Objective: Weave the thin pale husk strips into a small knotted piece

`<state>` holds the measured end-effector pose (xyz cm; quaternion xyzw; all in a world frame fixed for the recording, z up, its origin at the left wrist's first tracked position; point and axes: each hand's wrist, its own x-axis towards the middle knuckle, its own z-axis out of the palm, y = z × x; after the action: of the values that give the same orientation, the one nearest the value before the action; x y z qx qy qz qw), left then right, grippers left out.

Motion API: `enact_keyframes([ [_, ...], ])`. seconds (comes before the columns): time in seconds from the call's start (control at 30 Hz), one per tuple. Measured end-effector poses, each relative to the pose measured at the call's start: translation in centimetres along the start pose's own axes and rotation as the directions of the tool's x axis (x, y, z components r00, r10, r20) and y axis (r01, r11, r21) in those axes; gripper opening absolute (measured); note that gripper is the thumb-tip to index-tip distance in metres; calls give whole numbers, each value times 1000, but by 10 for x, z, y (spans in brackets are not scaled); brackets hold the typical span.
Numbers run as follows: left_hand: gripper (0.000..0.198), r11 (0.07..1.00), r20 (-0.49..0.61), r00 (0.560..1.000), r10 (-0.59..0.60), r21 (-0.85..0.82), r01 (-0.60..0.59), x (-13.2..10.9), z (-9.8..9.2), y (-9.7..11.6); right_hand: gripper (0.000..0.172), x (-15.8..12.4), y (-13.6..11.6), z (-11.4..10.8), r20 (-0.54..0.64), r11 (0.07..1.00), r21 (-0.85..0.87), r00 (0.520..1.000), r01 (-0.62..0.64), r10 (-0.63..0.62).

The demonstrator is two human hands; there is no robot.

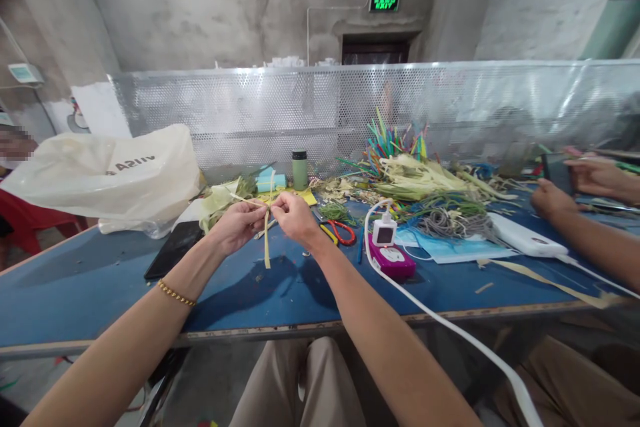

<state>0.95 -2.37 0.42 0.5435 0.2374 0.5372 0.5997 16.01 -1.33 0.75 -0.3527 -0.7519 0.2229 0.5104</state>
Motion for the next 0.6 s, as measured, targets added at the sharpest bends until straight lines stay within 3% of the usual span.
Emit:
enact_keyframes([
  [0.27,24,998,-21,998,64,6,-64,0,3,-1,9,1,6,7,-41,998,-50,999,32,-34],
  [0.37,23,997,-65,996,67,51,-64,3,1,-3,11,3,12,3,-25,978,-207,999,24,-30],
  [0.43,21,992,-112,990,89,101,-78,4,-2,-5,11,4,12,-2,-56,920,-378,989,103,-134],
  [0.5,20,984,-139,984,108,158,-86,6,-3,-8,9,3,8,-6,-103,844,-493,949,212,-299],
  [0.6,19,965,-140,982,124,248,-86,7,-3,-13,11,0,0,-4,-10,830,-473,940,296,-341],
])
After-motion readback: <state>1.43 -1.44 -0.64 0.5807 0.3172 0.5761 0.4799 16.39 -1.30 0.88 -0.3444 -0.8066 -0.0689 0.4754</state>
